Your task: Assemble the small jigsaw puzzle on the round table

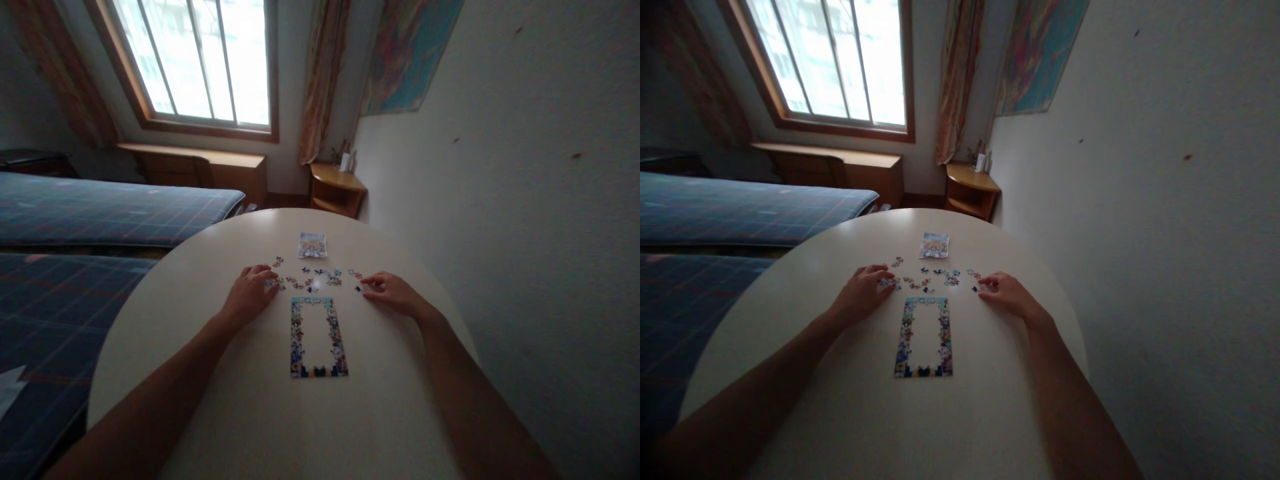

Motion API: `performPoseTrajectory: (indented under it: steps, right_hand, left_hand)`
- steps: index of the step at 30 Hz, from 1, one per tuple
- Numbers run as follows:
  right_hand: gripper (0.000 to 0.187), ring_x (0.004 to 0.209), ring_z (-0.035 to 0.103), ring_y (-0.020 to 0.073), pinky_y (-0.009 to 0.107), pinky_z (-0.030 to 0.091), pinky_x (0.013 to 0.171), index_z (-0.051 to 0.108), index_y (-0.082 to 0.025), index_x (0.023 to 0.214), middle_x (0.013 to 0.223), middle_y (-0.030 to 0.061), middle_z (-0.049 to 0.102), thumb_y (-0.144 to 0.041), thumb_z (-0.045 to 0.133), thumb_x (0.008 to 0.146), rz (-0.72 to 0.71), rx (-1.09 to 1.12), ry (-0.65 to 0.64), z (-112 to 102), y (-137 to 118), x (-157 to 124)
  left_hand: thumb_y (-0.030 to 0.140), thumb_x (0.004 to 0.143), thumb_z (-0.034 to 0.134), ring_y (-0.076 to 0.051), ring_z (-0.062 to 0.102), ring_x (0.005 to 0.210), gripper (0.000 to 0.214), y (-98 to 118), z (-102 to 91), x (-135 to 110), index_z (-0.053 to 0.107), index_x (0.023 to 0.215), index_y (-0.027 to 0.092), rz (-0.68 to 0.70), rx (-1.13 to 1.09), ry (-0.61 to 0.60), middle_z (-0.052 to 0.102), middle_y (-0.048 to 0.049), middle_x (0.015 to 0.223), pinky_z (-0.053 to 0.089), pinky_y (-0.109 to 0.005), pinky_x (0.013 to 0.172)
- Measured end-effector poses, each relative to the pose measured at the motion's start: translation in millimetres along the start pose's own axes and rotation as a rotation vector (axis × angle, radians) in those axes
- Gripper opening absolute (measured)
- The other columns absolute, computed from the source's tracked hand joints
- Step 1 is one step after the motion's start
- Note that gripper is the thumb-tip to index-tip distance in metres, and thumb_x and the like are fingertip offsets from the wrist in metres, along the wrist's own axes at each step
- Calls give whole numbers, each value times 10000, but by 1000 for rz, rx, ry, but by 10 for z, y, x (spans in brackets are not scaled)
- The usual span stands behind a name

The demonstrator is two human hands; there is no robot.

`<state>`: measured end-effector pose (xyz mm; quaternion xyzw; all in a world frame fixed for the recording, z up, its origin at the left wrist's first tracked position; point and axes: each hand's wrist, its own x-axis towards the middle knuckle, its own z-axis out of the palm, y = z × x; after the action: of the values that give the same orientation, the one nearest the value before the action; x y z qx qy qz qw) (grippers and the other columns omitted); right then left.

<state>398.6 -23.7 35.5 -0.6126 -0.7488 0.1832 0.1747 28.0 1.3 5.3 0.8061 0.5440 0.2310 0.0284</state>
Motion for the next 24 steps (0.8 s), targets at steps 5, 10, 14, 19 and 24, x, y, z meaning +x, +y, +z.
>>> performPoseTrajectory:
  steps: [5, 10, 14, 19, 24]
  right_hand:
    - [336, 895, 630, 221, 358, 505, 836, 748, -196, 1085, 1065, 107, 664, -370, 667, 809, -1, 7, -3, 12, 23, 6]
    - [262, 843, 623, 211, 333, 497, 785, 764, -187, 996, 986, 98, 674, -336, 642, 819, 4, -45, 43, 52, -38, 38]
    - [230, 851, 628, 214, 324, 494, 778, 759, -171, 957, 996, 112, 680, -307, 624, 830, -6, -37, 64, 84, -88, 51]
    - [219, 848, 628, 215, 327, 497, 774, 746, -168, 952, 994, 116, 680, -302, 619, 835, 4, -29, 83, 103, -115, 54]
    - [251, 822, 627, 197, 307, 491, 765, 711, -146, 1039, 996, 114, 689, -260, 584, 855, 31, 20, 130, 115, -119, 47]
  left_hand:
    - [359, 883, 567, -289, 555, 1150, 262, -52, -46, -17, 708, 1063, 230, -54, -1, -41, 649, -73, 1217, 446, -431, 1019]
    - [320, 900, 546, -275, 585, 1089, 238, 0, -92, -22, 714, 1039, 224, -72, -16, -54, 674, -69, 1148, 469, -407, 979]
    - [313, 899, 544, -276, 594, 1083, 220, 33, -122, -13, 717, 1012, 235, -91, -20, -68, 680, -56, 1142, 486, -404, 942]
    - [310, 894, 544, -281, 609, 1077, 230, 41, -150, -13, 703, 1041, 232, -110, -17, -86, 690, -57, 1139, 499, -398, 906]
    - [279, 885, 559, -251, 649, 1036, 226, 45, -150, 7, 697, 1061, 248, -131, -25, -110, 717, -38, 1099, 500, -356, 893]
